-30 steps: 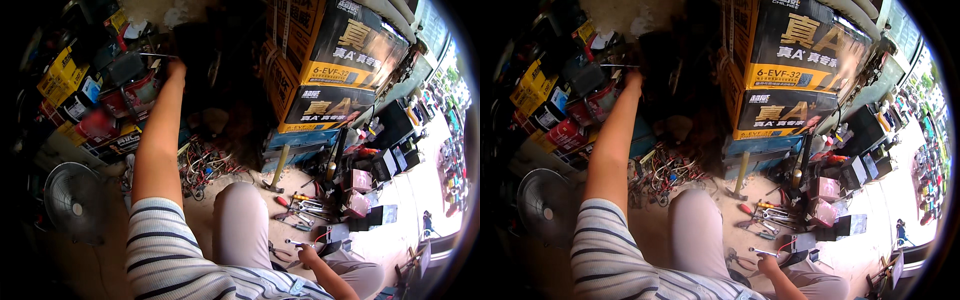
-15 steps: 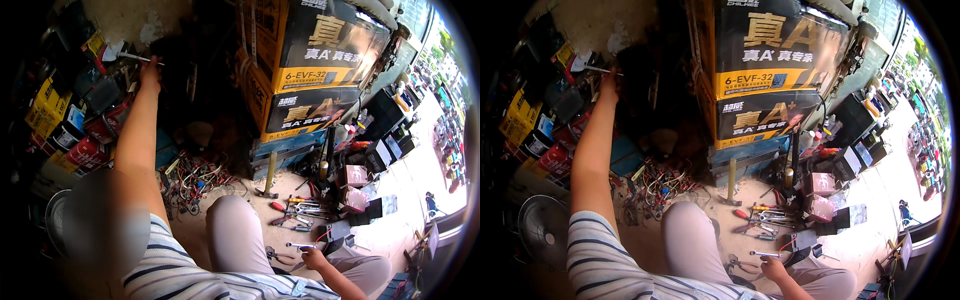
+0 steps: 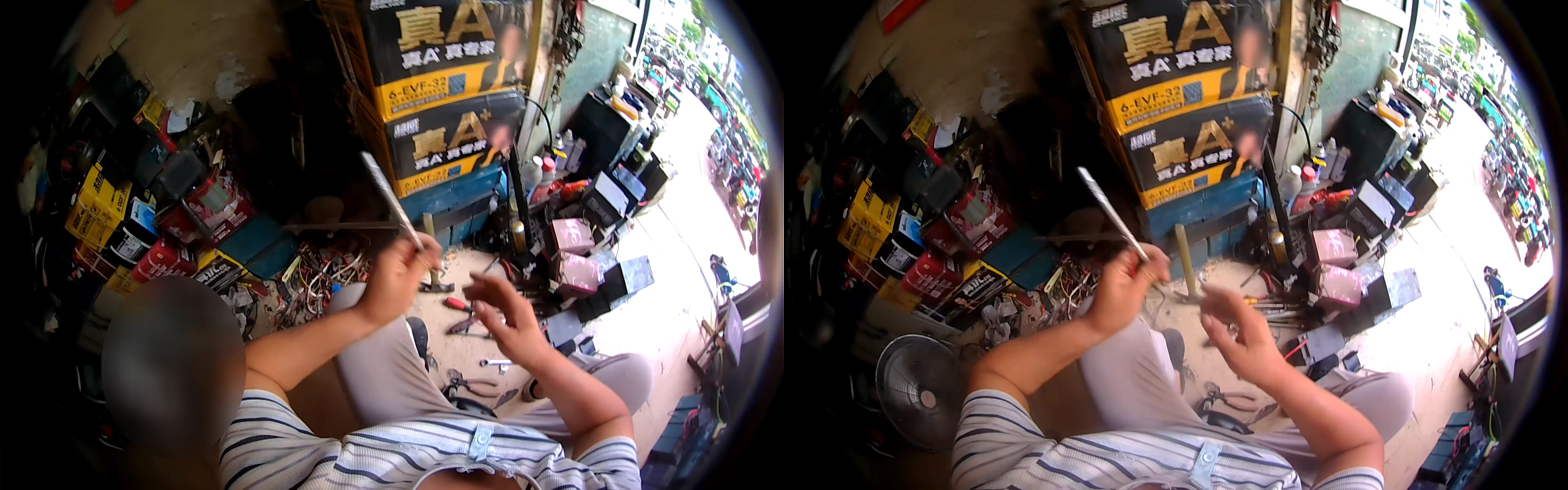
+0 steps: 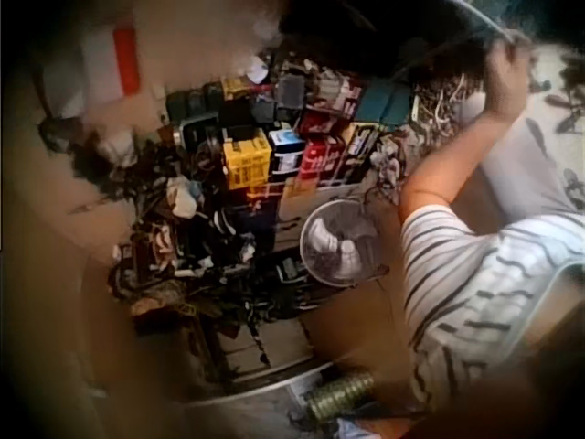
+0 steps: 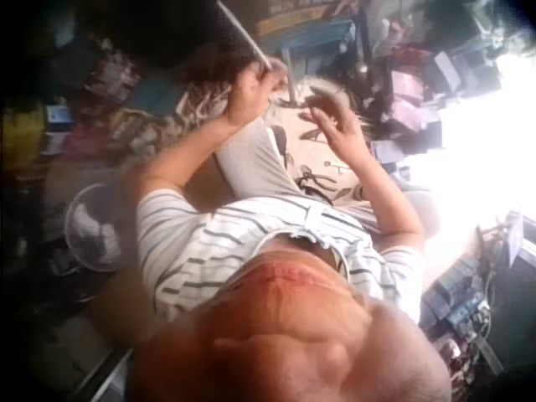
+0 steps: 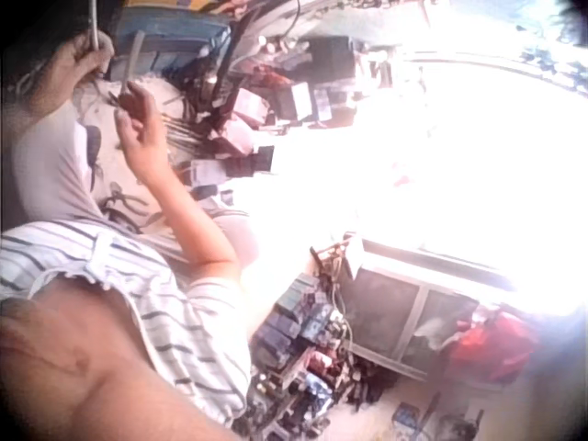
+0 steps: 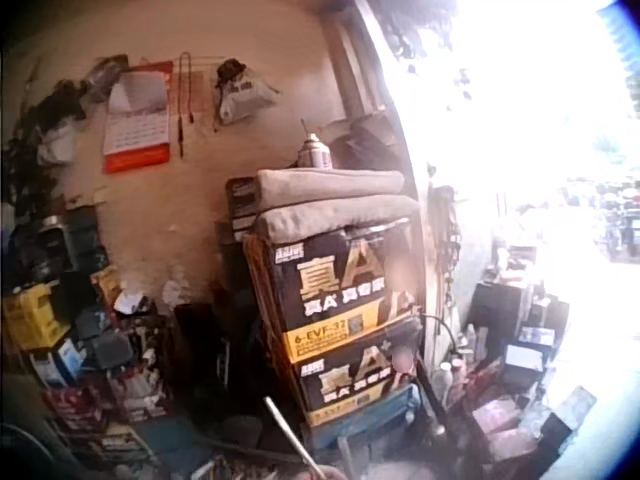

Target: The person sits on the floor of a workshop and uses a screwdriver to tighten screws on the terminals of several pink and black battery packs. The person handles the batteries one at a time, adjusting the position of the packs and the tool to access different connection points.

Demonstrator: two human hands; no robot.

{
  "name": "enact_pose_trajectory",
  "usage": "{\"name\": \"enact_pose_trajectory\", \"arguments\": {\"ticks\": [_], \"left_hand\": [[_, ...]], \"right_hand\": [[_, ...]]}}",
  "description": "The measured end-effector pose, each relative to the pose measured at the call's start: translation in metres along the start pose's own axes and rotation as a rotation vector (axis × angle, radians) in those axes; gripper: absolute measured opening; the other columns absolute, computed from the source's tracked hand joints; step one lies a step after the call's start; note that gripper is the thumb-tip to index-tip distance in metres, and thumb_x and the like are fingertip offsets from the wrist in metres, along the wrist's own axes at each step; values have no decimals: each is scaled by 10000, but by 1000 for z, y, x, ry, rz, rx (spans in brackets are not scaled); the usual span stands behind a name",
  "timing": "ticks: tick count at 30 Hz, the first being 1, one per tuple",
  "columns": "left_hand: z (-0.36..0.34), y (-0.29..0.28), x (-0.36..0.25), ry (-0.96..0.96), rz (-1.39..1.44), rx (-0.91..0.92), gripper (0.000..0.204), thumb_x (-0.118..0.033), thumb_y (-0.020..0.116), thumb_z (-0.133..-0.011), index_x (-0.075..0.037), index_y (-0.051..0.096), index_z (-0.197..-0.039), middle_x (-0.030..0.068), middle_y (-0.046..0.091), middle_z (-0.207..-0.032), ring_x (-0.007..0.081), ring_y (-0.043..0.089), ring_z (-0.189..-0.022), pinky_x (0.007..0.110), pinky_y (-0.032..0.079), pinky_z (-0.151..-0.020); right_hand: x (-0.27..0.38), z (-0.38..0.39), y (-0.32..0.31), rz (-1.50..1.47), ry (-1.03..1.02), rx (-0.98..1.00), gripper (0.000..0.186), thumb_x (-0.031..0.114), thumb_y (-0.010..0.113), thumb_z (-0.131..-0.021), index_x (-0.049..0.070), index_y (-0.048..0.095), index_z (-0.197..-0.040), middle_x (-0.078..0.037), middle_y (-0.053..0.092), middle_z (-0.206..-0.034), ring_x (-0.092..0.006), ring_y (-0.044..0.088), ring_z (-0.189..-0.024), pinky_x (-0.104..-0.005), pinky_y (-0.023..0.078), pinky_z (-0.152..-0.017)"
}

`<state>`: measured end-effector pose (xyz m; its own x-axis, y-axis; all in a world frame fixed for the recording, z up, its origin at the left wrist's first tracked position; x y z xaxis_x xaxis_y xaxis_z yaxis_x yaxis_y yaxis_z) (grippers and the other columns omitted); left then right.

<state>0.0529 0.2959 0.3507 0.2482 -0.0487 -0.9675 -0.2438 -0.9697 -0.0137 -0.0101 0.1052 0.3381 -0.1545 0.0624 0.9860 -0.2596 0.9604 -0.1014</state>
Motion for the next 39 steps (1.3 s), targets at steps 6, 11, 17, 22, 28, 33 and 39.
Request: {"name": "enact_pose_trajectory", "arguments": {"ticks": [6,11,17,22,28,33,39], "left_hand": [[75,104,-2,82,-235,338,178,-151,571,-862,-12,564,-972,159,613,-883,304,612,-844,366,471,-715],[101,162,26,177,-190,495,170,-159,636,-792,-37,590,-901,152,605,-880,342,581,-848,403,462,-720],[98,211,56,133,-132,777,251,-233,686,-728,-45,674,-893,145,618,-822,303,601,-774,357,479,-718],[85,249,116,-109,-333,959,301,-298,517,-877,-33,637,-799,167,611,-757,350,591,-739,400,464,-662],[84,259,181,-340,-448,1014,400,-409,434,-918,-56,615,-969,127,657,-780,295,635,-734,383,475,-660],[67,288,201,-482,-277,1016,396,-331,407,-935,11,592,-1009,95,655,-785,149,574,-566,286,466,-563],[38,290,315,-331,-386,530,371,-286,459,-895,49,615,-866,192,631,-752,343,610,-662,415,463,-617]], "right_hand": [[35,32,-14,-91,173,42,393,239,555,-901,-10,477,-1195,-69,602,-924,-108,546,-854,-248,444,-737],[24,81,-42,-161,410,-121,215,145,481,-924,-19,544,-1048,-79,614,-877,-124,570,-817,-264,473,-712],[-7,129,-123,-162,609,-269,244,185,498,-915,-20,503,-1047,-128,639,-858,-193,640,-771,-280,511,-671],[-53,141,-186,87,769,-424,195,197,513,-900,10,557,-929,-36,554,-649,-78,464,-451,-220,318,-383],[-74,113,-196,794,827,-283,315,245,568,-766,-61,629,-805,-248,618,-783,-360,623,-805,-414,475,-709],[-99,110,-210,911,880,-37,281,180,507,-730,-64,641,-763,-261,618,-791,-397,609,-799,-436,483,-715],[-101,98,-201,969,828,-22,245,172,516,-706,-22,664,-736,-229,630,-777,-368,628,-764,-429,503,-679]]}}
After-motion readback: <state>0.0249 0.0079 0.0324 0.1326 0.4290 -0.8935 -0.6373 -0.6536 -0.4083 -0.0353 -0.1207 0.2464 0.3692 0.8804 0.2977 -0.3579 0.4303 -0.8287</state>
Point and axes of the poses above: each hand's wrist, its own z-axis away from the middle knuckle, its own y-axis out of the palm, x = y × z, the point moved 2 cm from there along -z, towards the middle knuckle
